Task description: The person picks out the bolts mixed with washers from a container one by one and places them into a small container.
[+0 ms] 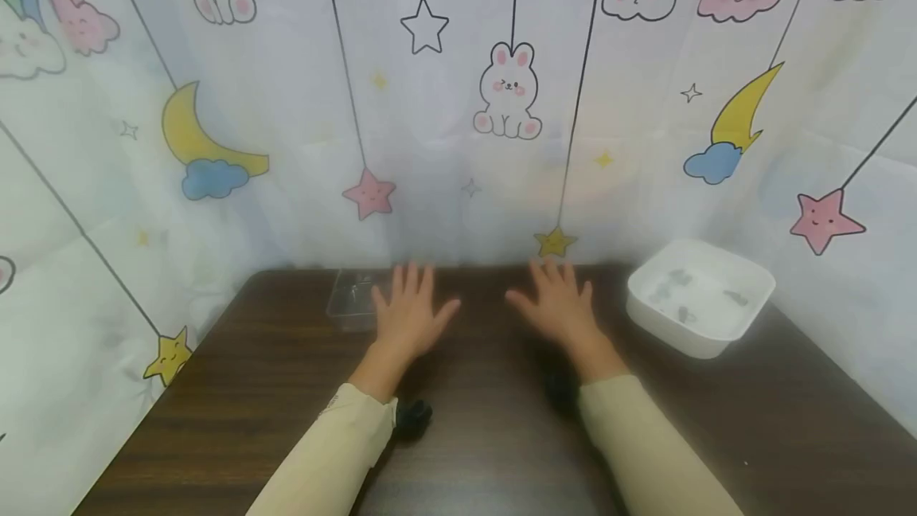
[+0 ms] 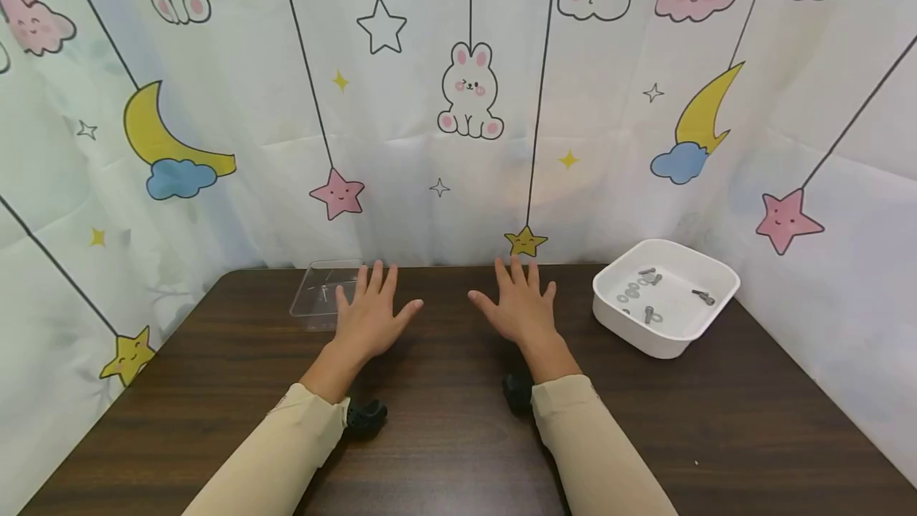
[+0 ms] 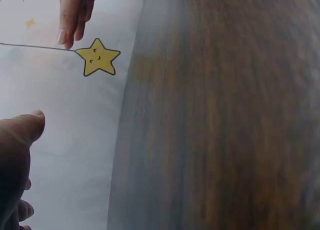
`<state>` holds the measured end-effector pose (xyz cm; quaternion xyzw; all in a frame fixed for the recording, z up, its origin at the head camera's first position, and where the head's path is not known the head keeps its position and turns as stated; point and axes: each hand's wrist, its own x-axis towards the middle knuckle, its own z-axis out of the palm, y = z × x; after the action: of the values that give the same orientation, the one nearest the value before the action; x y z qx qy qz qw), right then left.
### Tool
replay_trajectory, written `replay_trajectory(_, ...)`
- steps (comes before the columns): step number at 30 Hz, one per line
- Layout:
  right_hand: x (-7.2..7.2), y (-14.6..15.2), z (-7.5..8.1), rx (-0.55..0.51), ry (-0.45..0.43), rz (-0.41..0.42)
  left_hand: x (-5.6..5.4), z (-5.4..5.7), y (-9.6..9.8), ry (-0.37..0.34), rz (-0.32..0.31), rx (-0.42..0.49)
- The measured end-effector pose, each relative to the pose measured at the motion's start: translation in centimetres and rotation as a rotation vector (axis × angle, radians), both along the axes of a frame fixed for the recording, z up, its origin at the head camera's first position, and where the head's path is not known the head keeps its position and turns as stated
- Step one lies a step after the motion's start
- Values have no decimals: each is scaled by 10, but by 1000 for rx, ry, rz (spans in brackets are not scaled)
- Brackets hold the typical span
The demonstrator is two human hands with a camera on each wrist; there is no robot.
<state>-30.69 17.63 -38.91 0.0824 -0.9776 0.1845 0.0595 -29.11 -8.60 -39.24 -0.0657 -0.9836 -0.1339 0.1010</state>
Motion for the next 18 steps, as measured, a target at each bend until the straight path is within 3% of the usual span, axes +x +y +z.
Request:
replay_trajectory(12,-2,19,9,-40,86,-39,-3,4,12,38,-64,166)
replay_trajectory(18,-1,42,23,-54,108,-67,-2,7,19,68,-86,254)
